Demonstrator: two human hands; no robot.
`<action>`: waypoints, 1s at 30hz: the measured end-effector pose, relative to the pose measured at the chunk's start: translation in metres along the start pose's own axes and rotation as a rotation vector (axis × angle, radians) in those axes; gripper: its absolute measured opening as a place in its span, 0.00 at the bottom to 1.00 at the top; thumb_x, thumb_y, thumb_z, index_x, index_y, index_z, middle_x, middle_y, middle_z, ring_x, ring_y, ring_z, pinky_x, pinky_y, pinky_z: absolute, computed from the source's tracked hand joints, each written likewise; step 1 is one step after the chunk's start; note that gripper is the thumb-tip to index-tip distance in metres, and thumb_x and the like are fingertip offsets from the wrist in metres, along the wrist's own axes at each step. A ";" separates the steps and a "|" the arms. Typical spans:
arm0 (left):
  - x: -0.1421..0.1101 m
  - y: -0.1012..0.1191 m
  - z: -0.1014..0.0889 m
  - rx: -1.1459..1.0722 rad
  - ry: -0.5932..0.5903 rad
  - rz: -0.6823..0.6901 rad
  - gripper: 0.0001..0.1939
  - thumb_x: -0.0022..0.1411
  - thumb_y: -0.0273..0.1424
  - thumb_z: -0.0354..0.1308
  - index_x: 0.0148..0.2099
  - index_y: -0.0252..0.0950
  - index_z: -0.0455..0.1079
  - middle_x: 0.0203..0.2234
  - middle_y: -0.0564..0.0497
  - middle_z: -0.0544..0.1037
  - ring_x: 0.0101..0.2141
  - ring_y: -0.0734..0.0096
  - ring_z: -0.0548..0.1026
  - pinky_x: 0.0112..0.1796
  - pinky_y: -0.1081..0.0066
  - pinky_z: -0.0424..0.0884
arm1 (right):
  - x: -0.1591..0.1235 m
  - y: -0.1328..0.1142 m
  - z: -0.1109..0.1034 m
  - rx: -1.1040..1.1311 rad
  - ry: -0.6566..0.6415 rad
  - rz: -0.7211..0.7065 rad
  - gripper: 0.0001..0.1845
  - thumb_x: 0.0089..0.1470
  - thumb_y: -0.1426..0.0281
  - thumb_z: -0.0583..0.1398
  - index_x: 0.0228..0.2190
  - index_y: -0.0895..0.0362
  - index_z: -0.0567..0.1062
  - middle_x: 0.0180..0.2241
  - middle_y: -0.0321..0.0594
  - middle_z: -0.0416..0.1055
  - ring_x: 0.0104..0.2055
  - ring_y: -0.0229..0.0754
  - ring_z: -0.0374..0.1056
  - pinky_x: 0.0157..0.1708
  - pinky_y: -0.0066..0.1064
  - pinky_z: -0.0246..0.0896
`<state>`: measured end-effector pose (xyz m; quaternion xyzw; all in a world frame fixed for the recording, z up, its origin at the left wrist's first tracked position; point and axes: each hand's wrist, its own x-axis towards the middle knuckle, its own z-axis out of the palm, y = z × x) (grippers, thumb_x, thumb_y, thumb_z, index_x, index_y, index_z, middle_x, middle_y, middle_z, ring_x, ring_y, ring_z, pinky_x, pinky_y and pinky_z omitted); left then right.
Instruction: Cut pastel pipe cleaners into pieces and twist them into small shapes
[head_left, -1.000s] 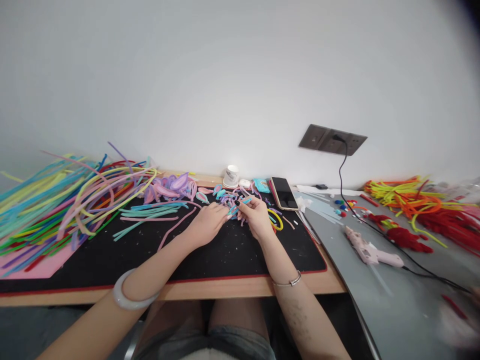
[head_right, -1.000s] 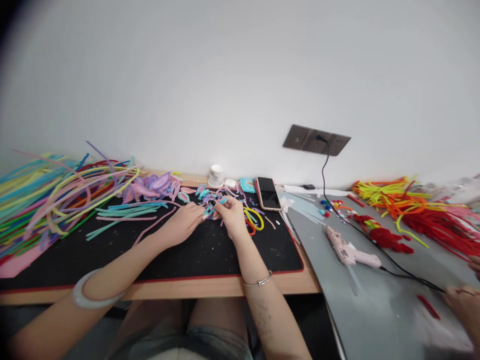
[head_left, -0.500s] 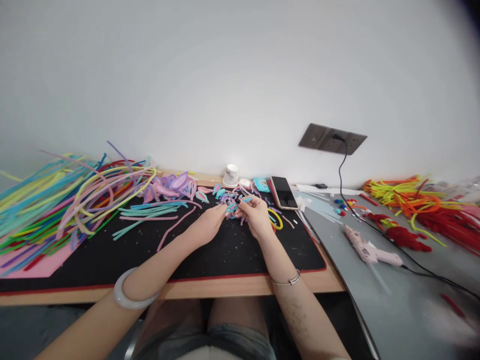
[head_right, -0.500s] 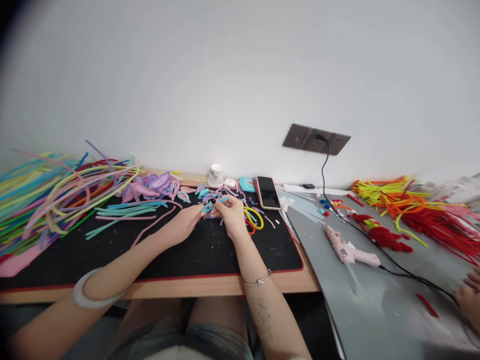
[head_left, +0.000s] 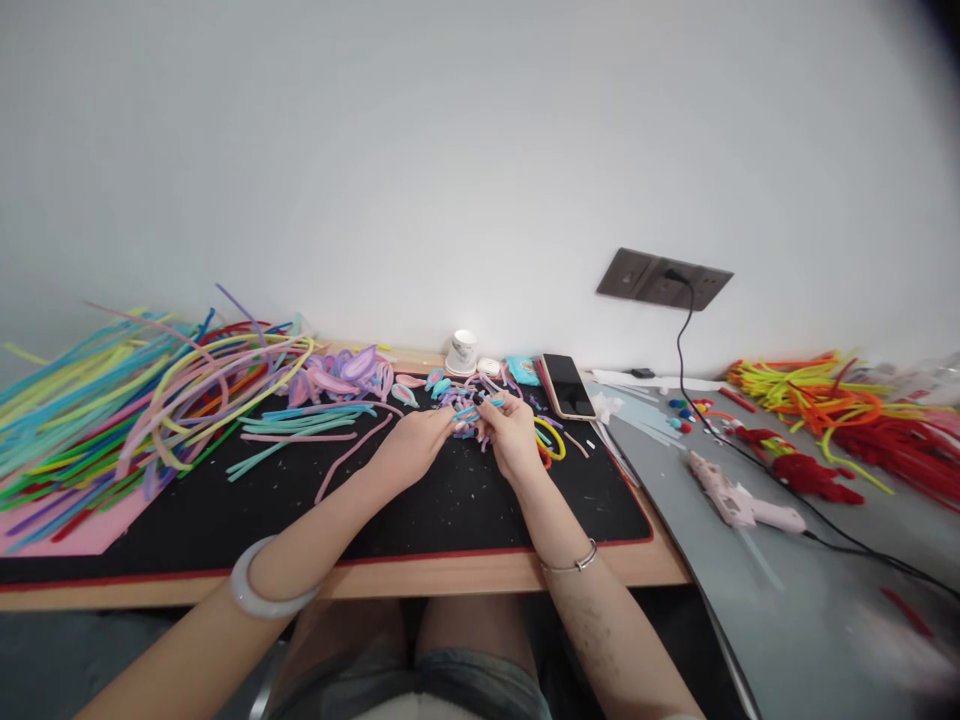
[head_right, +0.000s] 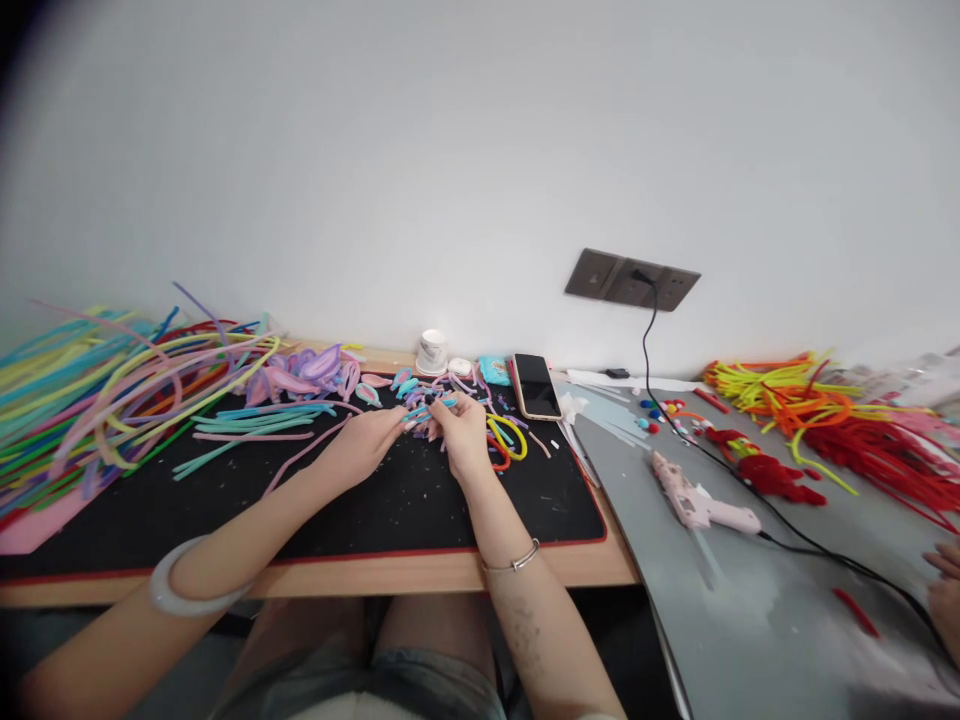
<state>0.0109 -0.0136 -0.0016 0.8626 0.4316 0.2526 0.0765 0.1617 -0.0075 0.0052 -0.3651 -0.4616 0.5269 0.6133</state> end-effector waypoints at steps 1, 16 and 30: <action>0.000 0.001 -0.001 0.010 0.004 -0.001 0.12 0.64 0.31 0.38 0.35 0.35 0.61 0.28 0.49 0.71 0.30 0.68 0.69 0.30 0.72 0.60 | 0.000 0.000 0.001 0.009 0.010 -0.011 0.10 0.41 0.69 0.61 0.18 0.58 0.64 0.11 0.30 0.62 0.11 0.29 0.56 0.12 0.21 0.52; 0.000 -0.002 -0.005 -0.204 0.004 -0.111 0.12 0.63 0.31 0.37 0.32 0.36 0.59 0.23 0.53 0.68 0.26 0.70 0.68 0.28 0.73 0.58 | 0.003 0.000 -0.009 -0.082 -0.048 0.075 0.12 0.40 0.65 0.63 0.23 0.60 0.69 0.19 0.38 0.71 0.18 0.35 0.66 0.19 0.25 0.65; -0.002 -0.001 -0.008 -0.475 -0.066 -0.117 0.14 0.63 0.34 0.36 0.32 0.35 0.59 0.25 0.54 0.65 0.27 0.73 0.63 0.32 0.73 0.60 | -0.001 -0.010 -0.009 -0.371 -0.220 -0.081 0.04 0.44 0.69 0.59 0.25 0.58 0.73 0.19 0.34 0.67 0.19 0.34 0.62 0.20 0.26 0.59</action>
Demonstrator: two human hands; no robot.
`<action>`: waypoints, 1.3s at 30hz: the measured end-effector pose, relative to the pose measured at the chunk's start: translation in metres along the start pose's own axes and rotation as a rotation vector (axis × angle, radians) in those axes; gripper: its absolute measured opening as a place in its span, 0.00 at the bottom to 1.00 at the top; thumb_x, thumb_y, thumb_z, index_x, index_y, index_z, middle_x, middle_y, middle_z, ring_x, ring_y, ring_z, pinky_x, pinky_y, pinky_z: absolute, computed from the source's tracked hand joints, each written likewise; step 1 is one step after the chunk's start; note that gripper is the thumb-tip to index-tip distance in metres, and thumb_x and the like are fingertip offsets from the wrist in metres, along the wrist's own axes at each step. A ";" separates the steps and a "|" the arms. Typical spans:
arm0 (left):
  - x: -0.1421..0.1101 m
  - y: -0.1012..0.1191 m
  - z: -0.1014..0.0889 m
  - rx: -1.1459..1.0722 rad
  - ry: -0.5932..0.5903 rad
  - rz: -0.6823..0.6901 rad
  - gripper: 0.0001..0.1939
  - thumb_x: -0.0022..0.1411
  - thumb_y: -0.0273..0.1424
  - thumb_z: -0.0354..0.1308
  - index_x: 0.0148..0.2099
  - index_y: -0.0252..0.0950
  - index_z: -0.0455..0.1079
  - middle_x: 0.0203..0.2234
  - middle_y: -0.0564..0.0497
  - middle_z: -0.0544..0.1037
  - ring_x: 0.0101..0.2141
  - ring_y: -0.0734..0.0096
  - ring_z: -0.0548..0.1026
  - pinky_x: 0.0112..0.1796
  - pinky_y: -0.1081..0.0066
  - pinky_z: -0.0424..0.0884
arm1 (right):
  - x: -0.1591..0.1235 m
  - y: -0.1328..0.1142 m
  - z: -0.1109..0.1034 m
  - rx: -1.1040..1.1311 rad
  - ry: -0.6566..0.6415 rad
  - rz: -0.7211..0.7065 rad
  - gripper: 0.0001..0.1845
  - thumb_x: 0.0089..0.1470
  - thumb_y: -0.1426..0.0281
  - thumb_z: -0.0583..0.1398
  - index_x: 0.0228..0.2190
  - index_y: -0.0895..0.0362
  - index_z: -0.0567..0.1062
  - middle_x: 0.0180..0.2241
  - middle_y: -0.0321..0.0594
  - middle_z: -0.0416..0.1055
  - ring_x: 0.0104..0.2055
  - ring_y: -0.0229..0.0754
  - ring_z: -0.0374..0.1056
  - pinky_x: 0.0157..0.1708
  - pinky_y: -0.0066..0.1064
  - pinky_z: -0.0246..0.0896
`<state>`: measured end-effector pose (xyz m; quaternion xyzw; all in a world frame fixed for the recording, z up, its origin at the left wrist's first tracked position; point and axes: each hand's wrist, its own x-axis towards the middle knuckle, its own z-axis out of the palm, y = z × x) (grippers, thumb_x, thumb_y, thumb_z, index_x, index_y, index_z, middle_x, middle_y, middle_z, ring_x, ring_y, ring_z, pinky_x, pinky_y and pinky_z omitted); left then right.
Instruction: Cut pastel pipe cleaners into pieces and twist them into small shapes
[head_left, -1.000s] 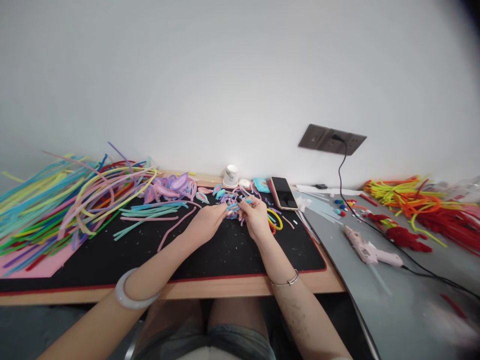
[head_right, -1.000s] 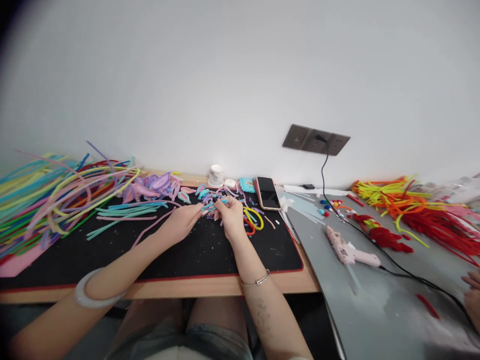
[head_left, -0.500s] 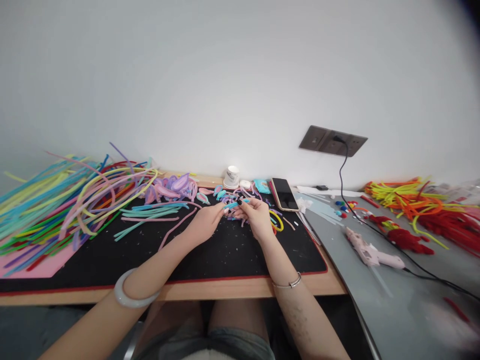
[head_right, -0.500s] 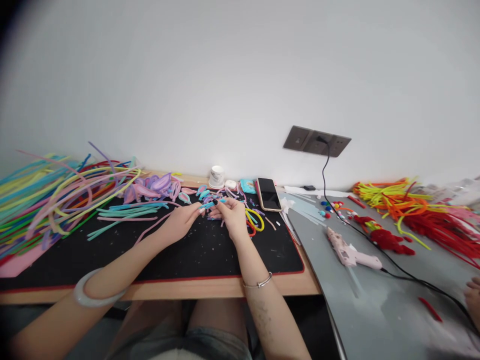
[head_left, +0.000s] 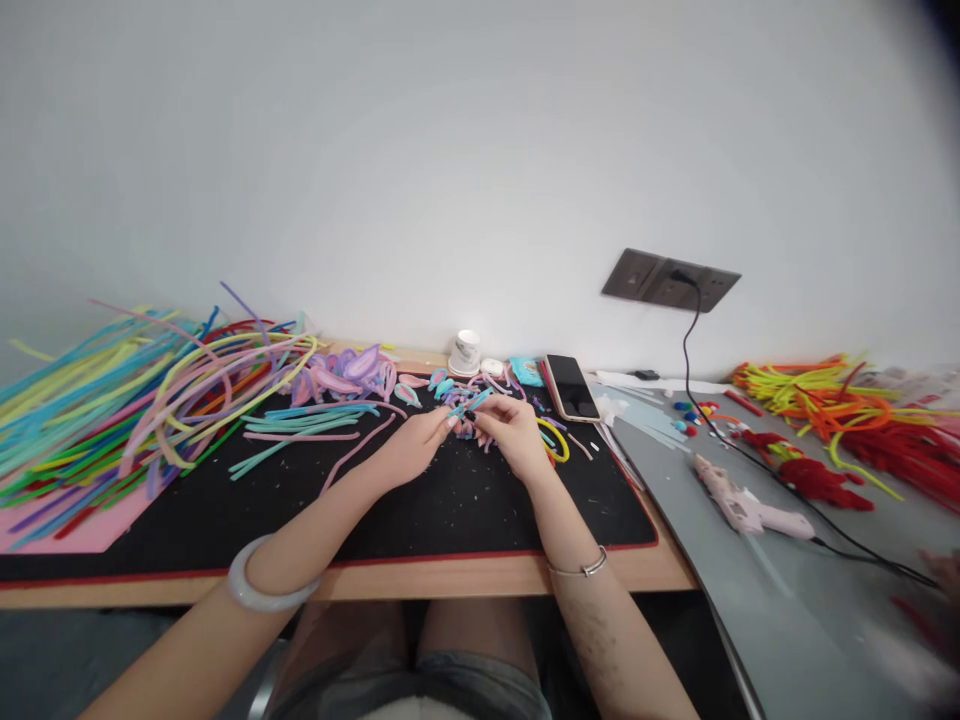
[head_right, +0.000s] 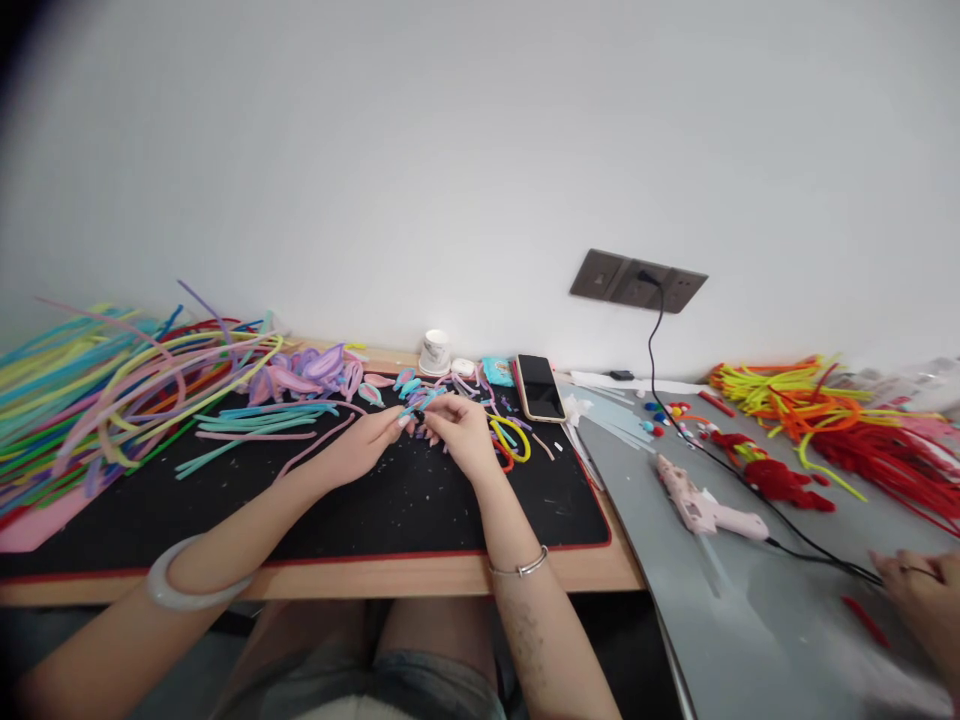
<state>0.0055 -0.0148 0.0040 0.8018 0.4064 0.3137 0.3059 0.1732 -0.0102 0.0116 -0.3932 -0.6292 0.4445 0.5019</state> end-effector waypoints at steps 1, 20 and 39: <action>0.000 -0.001 0.000 -0.029 -0.024 0.007 0.14 0.63 0.35 0.36 0.33 0.35 0.59 0.25 0.54 0.64 0.28 0.73 0.63 0.32 0.73 0.60 | 0.000 -0.001 0.000 -0.072 -0.008 -0.053 0.04 0.44 0.71 0.59 0.26 0.57 0.74 0.21 0.35 0.68 0.22 0.35 0.63 0.23 0.27 0.60; 0.000 -0.012 -0.011 -0.306 -0.283 -0.007 0.19 0.63 0.40 0.36 0.34 0.33 0.62 0.18 0.58 0.54 0.21 0.78 0.54 0.24 0.76 0.53 | -0.001 -0.006 -0.011 -0.506 -0.176 -0.331 0.09 0.50 0.75 0.56 0.32 0.55 0.76 0.32 0.39 0.72 0.36 0.39 0.66 0.38 0.29 0.58; -0.001 -0.012 -0.011 -0.165 -0.177 0.023 0.20 0.63 0.40 0.35 0.30 0.34 0.61 0.20 0.56 0.57 0.23 0.76 0.57 0.27 0.74 0.55 | 0.000 -0.004 -0.005 -0.450 -0.132 -0.322 0.07 0.48 0.73 0.58 0.31 0.56 0.75 0.34 0.40 0.72 0.37 0.40 0.66 0.35 0.29 0.59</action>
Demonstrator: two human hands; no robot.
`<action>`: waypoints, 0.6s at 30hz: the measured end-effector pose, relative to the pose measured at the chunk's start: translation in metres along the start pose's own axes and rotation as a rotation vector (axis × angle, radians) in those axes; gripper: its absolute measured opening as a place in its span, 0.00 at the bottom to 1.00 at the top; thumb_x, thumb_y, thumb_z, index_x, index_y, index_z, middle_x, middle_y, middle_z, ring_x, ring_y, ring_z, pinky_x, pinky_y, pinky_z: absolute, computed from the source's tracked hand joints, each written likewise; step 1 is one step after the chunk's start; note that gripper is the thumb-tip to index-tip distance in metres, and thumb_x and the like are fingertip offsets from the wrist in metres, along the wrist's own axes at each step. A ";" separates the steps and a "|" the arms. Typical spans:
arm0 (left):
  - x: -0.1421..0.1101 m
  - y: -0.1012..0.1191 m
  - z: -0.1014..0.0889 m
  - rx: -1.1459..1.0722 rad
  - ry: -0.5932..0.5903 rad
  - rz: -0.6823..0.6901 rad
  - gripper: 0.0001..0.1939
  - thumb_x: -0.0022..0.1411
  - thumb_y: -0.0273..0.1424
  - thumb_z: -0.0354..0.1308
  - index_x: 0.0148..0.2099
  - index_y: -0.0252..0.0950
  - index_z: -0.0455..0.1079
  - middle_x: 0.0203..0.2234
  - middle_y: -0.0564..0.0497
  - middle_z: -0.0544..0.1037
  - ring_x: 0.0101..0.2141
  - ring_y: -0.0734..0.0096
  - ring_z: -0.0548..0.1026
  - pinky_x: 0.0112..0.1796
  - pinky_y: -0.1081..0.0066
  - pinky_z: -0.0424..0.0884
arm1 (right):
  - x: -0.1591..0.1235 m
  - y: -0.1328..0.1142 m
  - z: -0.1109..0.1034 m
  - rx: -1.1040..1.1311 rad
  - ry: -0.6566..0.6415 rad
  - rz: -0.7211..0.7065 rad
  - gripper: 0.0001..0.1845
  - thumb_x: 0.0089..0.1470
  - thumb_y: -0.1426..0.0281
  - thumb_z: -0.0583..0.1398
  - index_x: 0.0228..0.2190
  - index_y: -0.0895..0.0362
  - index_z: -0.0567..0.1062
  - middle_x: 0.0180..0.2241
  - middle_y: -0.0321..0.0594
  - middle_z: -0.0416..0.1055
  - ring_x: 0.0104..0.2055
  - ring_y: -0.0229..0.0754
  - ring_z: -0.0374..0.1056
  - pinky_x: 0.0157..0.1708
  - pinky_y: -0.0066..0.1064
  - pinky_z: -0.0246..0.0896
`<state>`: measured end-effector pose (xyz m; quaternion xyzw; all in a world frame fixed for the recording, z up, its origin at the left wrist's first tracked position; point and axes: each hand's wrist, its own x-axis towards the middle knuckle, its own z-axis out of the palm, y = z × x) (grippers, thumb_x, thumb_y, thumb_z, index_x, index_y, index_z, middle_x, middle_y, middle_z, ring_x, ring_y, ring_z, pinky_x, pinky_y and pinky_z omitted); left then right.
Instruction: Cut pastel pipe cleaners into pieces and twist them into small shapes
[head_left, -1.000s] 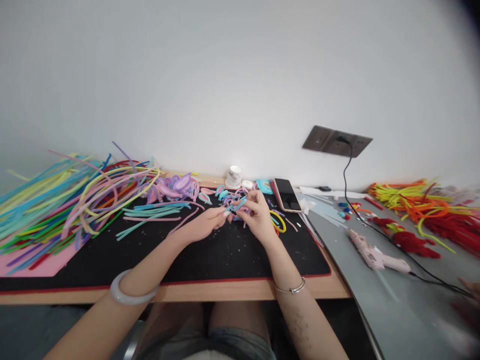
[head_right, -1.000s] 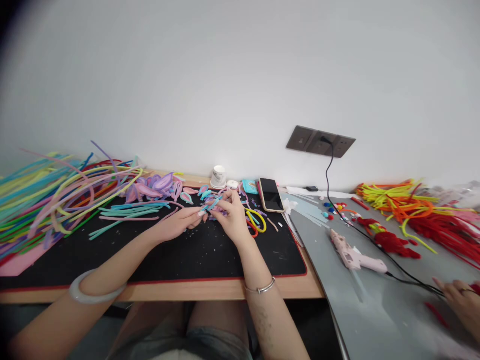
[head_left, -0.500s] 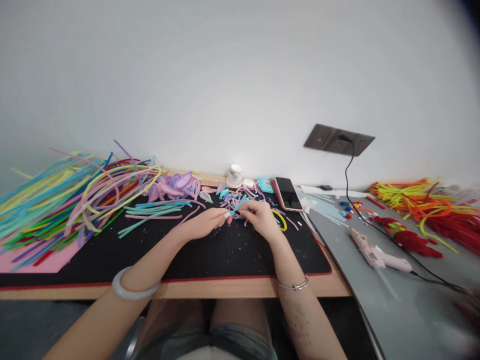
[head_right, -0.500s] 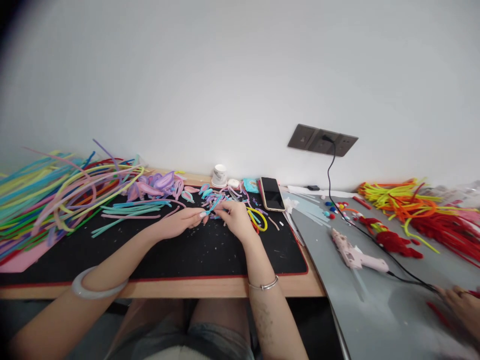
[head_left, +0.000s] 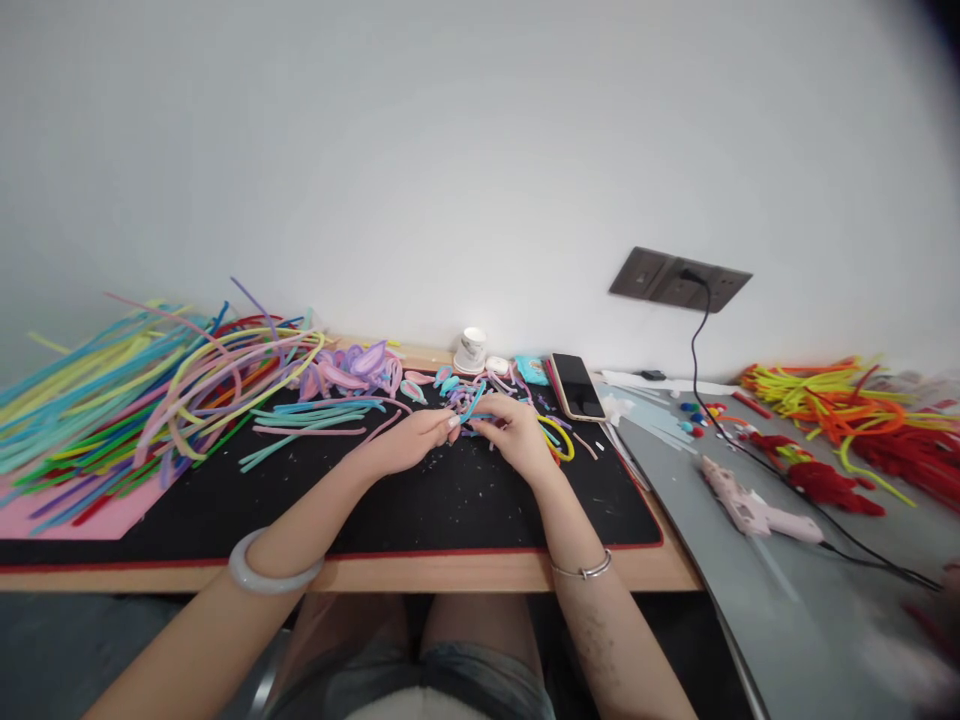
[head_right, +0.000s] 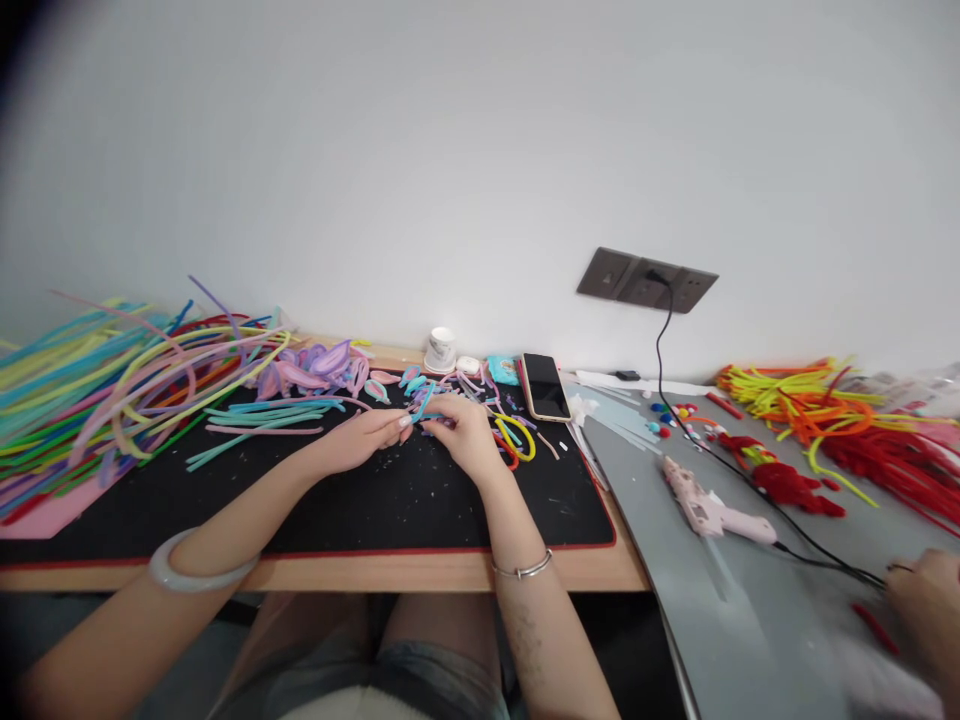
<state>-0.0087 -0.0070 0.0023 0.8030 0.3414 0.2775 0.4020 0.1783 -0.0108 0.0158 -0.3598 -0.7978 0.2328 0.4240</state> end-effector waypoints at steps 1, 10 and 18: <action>0.000 -0.001 0.001 0.000 -0.011 0.009 0.19 0.63 0.39 0.35 0.30 0.34 0.61 0.20 0.56 0.58 0.23 0.76 0.57 0.27 0.74 0.55 | 0.000 0.000 0.000 0.009 0.006 -0.006 0.06 0.47 0.73 0.58 0.30 0.56 0.75 0.33 0.40 0.72 0.37 0.40 0.66 0.36 0.29 0.59; 0.001 0.002 0.004 -0.321 -0.101 -0.046 0.18 0.62 0.41 0.39 0.30 0.33 0.60 0.18 0.57 0.54 0.20 0.78 0.52 0.23 0.75 0.51 | -0.002 0.004 0.001 0.268 0.093 0.198 0.05 0.42 0.69 0.62 0.24 0.58 0.74 0.24 0.38 0.71 0.27 0.38 0.66 0.27 0.29 0.60; -0.001 0.002 0.012 -0.819 -0.237 -0.167 0.14 0.59 0.39 0.48 0.29 0.32 0.58 0.18 0.59 0.50 0.18 0.81 0.47 0.21 0.77 0.47 | -0.003 -0.003 0.008 0.488 0.028 0.273 0.08 0.40 0.68 0.64 0.25 0.59 0.74 0.25 0.37 0.70 0.25 0.35 0.64 0.24 0.26 0.58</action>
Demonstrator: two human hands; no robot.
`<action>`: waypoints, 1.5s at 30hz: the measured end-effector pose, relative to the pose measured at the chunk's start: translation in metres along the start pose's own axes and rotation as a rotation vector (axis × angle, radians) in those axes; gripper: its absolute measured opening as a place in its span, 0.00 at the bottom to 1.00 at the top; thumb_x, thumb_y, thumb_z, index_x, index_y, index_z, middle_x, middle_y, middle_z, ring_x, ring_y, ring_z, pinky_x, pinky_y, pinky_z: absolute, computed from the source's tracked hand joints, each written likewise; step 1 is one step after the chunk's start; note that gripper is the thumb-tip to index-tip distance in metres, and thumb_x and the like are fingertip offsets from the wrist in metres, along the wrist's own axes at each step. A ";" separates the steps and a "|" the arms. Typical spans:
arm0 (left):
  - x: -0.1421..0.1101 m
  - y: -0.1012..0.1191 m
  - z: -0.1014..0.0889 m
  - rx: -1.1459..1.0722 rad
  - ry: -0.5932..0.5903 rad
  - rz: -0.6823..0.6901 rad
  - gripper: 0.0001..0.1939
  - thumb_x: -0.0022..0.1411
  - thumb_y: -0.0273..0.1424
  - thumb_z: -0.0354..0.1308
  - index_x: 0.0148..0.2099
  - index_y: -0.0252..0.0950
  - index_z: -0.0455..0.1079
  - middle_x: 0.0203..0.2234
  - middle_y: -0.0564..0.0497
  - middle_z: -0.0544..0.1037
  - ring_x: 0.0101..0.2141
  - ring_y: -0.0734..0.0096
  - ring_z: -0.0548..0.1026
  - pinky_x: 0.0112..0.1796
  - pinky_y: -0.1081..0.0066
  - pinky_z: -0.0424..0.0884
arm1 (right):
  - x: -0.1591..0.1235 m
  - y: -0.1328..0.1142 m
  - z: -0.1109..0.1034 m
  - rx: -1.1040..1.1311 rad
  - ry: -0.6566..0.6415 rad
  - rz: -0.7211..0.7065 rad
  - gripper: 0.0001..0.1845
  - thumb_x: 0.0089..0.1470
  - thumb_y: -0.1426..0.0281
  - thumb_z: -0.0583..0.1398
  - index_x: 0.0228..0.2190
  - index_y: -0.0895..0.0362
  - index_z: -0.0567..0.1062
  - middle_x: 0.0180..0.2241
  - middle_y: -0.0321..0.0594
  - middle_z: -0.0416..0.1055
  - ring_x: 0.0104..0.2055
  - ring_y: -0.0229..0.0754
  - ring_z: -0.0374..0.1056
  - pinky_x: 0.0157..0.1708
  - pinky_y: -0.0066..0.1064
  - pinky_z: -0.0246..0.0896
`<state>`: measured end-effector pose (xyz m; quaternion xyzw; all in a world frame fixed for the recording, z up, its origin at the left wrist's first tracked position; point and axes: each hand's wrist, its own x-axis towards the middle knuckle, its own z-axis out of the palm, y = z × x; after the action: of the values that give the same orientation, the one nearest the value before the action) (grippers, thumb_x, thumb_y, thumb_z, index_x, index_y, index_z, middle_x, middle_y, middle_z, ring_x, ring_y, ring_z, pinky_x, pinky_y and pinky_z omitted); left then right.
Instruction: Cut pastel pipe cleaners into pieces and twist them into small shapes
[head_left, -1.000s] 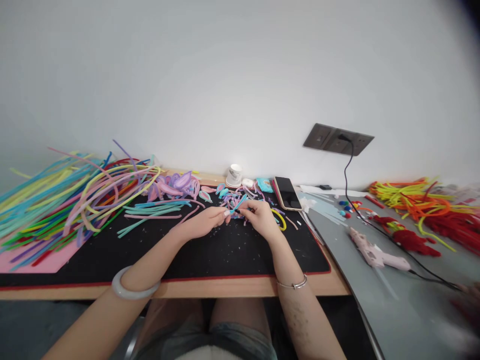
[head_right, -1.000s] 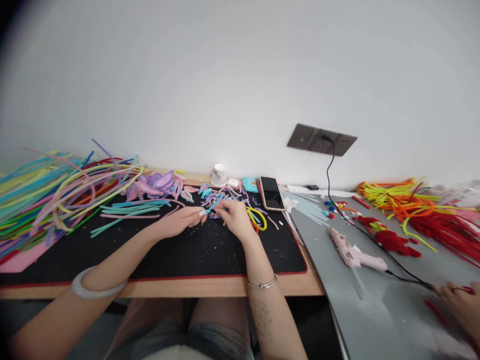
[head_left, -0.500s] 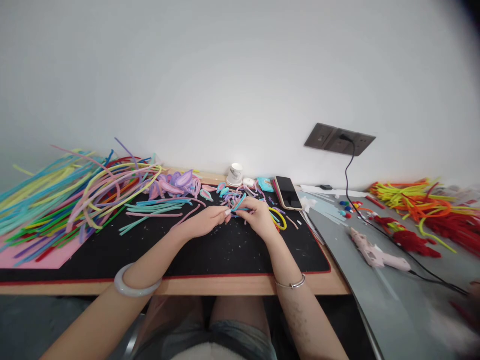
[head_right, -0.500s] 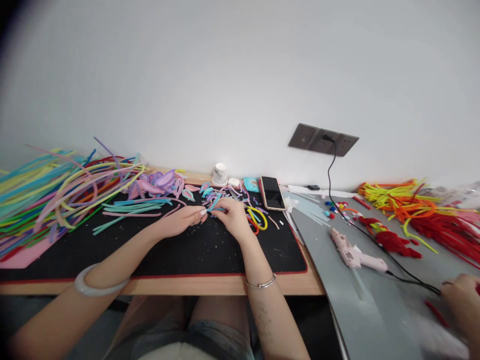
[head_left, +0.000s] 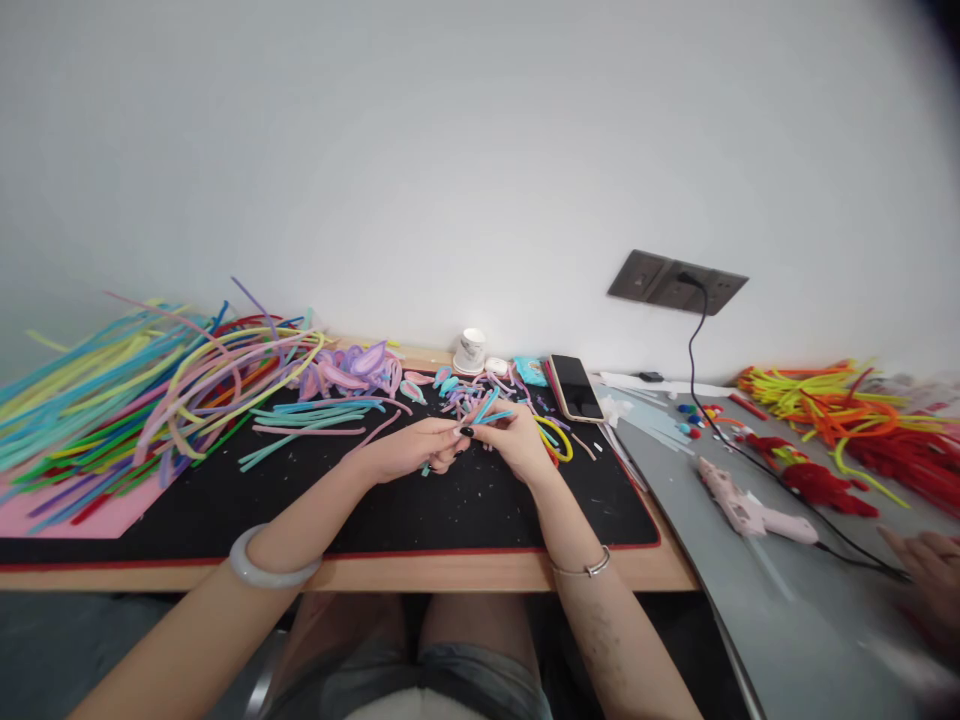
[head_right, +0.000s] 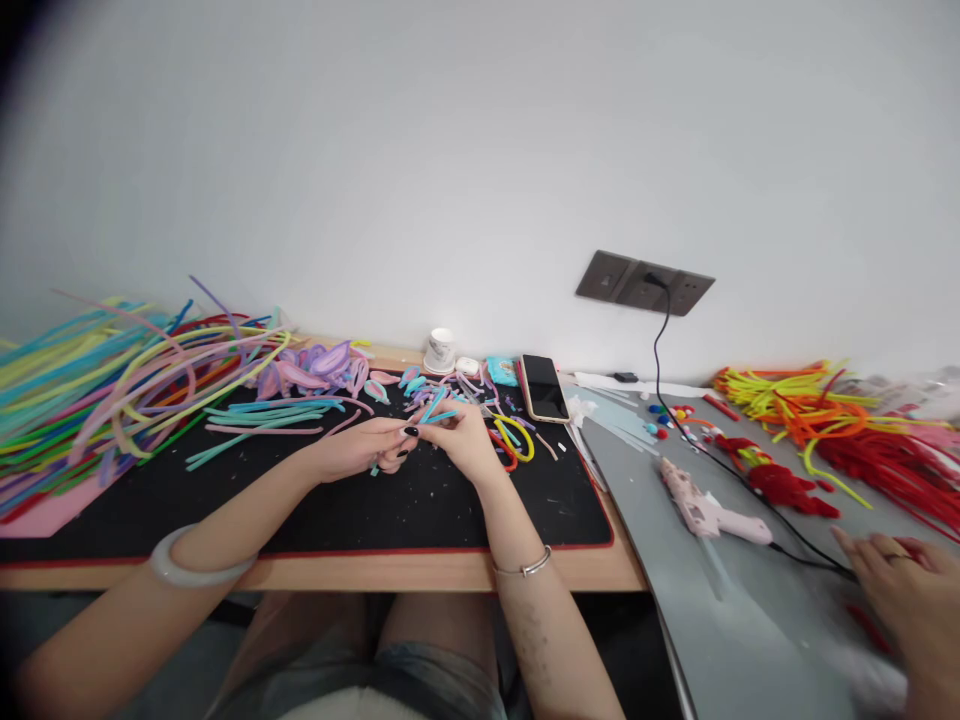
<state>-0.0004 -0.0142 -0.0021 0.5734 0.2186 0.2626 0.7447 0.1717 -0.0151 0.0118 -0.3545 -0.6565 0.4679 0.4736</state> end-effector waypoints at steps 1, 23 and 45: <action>0.000 -0.001 -0.001 -0.010 0.000 -0.001 0.13 0.59 0.38 0.48 0.30 0.32 0.58 0.18 0.59 0.50 0.18 0.81 0.47 0.21 0.77 0.47 | 0.000 0.000 0.001 -0.034 -0.004 0.000 0.08 0.40 0.67 0.63 0.24 0.59 0.74 0.24 0.37 0.69 0.23 0.34 0.63 0.23 0.26 0.57; 0.002 0.006 0.006 0.969 0.300 0.268 0.12 0.63 0.32 0.39 0.29 0.35 0.58 0.24 0.54 0.63 0.27 0.74 0.61 0.31 0.72 0.57 | -0.001 0.004 0.007 -0.541 0.111 -0.158 0.09 0.51 0.72 0.52 0.21 0.56 0.63 0.19 0.33 0.63 0.22 0.35 0.58 0.26 0.26 0.53; 0.002 0.012 0.009 1.082 0.516 0.286 0.14 0.63 0.33 0.39 0.28 0.35 0.59 0.21 0.55 0.64 0.25 0.73 0.63 0.29 0.73 0.56 | -0.002 0.003 0.008 -0.474 0.137 -0.195 0.07 0.52 0.71 0.51 0.26 0.57 0.68 0.24 0.37 0.66 0.27 0.38 0.62 0.28 0.27 0.56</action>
<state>0.0050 -0.0170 0.0116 0.8115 0.4151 0.3420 0.2285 0.1645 -0.0179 0.0074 -0.4217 -0.7452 0.2280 0.4635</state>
